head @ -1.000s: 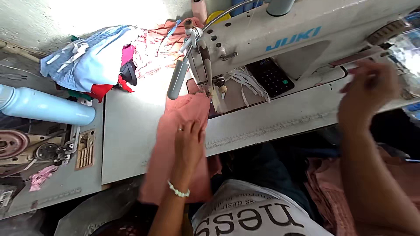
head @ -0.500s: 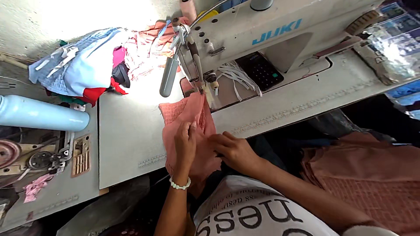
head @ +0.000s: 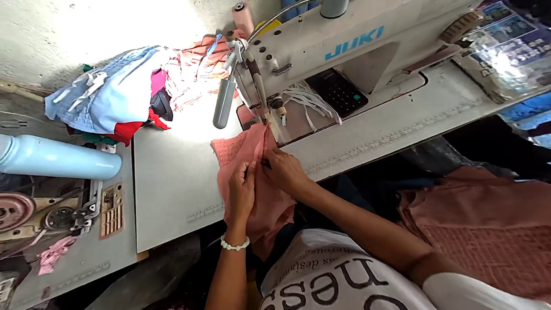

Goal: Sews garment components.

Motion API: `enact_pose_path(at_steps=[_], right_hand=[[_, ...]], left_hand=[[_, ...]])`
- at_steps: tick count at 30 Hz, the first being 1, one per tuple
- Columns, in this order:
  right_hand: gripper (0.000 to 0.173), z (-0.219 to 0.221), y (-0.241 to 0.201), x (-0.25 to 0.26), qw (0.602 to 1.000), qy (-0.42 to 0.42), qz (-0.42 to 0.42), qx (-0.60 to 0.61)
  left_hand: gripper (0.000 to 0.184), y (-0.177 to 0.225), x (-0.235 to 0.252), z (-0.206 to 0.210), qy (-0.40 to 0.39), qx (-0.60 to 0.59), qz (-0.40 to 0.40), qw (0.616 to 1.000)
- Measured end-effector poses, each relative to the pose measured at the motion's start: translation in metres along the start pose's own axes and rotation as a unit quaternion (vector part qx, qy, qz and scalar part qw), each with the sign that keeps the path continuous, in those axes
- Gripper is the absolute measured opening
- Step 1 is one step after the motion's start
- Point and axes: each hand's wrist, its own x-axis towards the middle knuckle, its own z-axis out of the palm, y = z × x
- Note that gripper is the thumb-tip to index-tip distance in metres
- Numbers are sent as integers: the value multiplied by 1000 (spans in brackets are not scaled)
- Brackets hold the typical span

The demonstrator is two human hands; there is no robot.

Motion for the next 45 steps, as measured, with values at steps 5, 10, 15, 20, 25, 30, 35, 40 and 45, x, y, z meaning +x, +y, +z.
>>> enact_pose_path(at_steps=[5, 10, 15, 20, 25, 30, 35, 40, 45], right_hand=[[19, -1, 12, 2, 986, 36, 17, 160], [29, 3, 28, 1, 951, 57, 31, 302], [27, -3, 41, -16, 957, 142, -41, 251], [22, 5, 48, -21, 979, 178, -71, 65], [21, 8, 46, -17, 985, 148, -93, 8], [19, 4, 51, -18, 981, 141, -92, 98], [13, -16, 45, 7, 971, 38, -22, 236], [24, -12, 47, 11, 950, 75, -29, 302], [24, 1, 51, -11, 971, 163, -73, 159]], left_hand=[[25, -1, 8, -10, -64, -5, -27, 998], [23, 6, 10, -13, -104, 32, -3, 994], [23, 15, 10, -13, -123, 88, 5, 989], [22, 22, 8, -6, -123, 157, 9, 980], [18, 31, 10, 6, -78, 208, 111, 969], [23, 7, 16, 23, -73, 98, 147, 981], [28, 0, 8, 22, -49, 2, 114, 992], [26, -5, 8, 20, -45, 2, 138, 989], [33, -1, 9, 23, -79, 105, 158, 979]])
